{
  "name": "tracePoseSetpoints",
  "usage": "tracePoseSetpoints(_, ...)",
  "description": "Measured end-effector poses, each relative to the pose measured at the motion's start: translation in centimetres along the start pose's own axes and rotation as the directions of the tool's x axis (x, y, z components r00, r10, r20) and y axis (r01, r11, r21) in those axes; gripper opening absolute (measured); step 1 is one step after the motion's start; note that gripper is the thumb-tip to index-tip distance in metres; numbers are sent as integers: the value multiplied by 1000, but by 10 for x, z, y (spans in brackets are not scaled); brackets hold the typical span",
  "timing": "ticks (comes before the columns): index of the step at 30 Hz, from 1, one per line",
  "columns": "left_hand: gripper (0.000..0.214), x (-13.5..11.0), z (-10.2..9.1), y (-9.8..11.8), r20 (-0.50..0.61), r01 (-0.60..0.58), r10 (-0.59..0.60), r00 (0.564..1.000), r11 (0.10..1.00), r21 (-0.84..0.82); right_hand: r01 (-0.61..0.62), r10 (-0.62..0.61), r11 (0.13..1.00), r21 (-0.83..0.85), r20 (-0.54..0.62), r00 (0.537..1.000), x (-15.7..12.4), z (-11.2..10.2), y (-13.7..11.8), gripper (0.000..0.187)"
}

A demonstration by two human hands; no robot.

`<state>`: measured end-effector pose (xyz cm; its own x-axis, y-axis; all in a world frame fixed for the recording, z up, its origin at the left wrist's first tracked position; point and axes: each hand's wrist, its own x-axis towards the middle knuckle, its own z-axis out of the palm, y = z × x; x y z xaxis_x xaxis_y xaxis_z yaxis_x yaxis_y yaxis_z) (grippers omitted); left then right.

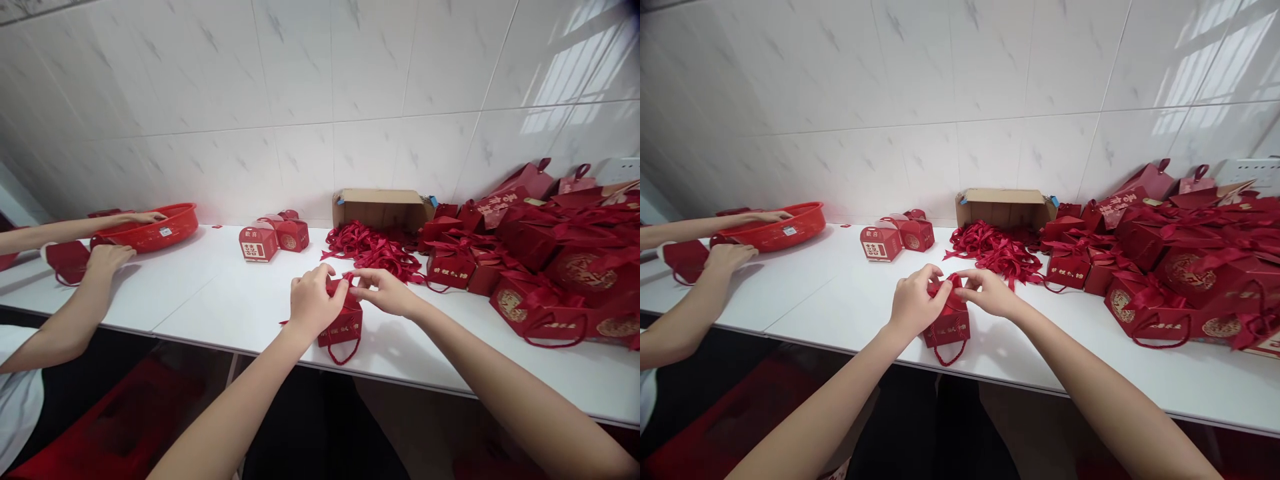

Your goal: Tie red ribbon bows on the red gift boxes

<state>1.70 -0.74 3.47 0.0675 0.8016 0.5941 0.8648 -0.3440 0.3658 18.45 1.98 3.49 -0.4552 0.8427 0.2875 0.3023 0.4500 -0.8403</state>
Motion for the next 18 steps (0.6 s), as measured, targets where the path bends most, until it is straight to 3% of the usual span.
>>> tracePoseSetpoints(3,17,0,-4,-6,9,7,-6,1000,992,-130,31,-31,994,109,2,1000,8,17,7,14)
tracePoseSetpoints(5,25,0,-9,-16,84,36,-11,996,952,-305,43,-35,990,136,-61,998,10,25,11,15)
tracePoseSetpoints(7,26,0,-11,-30,157,119,-57,986,898,-423,76,-59,987,139,-119,991,11,30,15,16)
tracePoseSetpoints(9,20,-3,-10,-44,201,231,-155,967,867,-441,80,-57,978,192,-119,991,10,33,18,19)
tracePoseSetpoints(11,24,-6,-6,-55,271,340,-238,932,833,-436,36,-13,953,301,-77,997,9,34,19,21)
tracePoseSetpoints(14,35,-11,3,-65,473,521,-297,829,718,-462,1,14,903,430,-33,999,9,35,17,20)
tracePoseSetpoints(16,39,-12,4,-68,576,605,-297,762,643,-469,-12,30,902,432,-35,999,9,36,14,18)
tracePoseSetpoints(18,40,-10,-1,-69,618,626,-270,738,616,-478,-64,93,921,384,-57,994,10,37,10,15)
